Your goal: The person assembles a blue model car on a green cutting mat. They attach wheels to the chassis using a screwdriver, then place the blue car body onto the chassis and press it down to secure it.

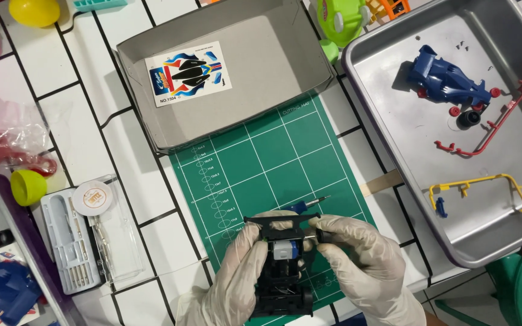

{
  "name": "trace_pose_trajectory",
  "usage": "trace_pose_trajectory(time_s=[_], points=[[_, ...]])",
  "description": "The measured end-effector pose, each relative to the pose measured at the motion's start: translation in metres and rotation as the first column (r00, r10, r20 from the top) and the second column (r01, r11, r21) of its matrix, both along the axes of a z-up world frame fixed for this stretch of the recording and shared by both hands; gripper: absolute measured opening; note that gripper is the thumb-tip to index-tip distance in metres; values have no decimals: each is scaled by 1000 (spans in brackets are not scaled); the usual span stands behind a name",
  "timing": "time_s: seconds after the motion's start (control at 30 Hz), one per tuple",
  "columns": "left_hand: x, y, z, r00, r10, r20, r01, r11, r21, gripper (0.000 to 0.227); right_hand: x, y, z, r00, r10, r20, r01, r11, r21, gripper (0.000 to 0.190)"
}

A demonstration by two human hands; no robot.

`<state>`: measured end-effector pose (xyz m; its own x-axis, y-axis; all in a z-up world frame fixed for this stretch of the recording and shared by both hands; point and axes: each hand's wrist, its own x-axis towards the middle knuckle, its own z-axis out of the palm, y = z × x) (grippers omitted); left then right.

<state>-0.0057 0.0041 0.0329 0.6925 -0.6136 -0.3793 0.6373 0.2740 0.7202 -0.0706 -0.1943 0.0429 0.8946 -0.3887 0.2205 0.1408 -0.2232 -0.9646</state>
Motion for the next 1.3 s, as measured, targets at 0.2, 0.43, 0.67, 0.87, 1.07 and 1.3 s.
trace_pose_trajectory(time_s=[0.2,0.43,0.67,0.87,1.07,1.3], points=[[14,-12,33,998,-34,-59,34,999,-13,53,3,-1,1,996,-4,86,15,992,-129,31],[17,-14,33,999,-46,-25,41,983,-178,53,5,-1,2,987,-8,162,35,986,-163,32],[25,-17,43,986,-114,125,129,984,-119,72,9,-2,12,999,-28,31,31,993,-117,28],[30,-13,59,957,-171,234,184,982,-35,55,1,-1,10,970,-64,-236,86,993,82,38],[26,-15,49,943,-126,309,154,986,-66,57,0,4,-6,981,-123,-151,160,951,264,26],[32,-12,58,965,-170,199,201,969,-147,70,2,1,3,1000,-26,-12,28,959,282,27]])
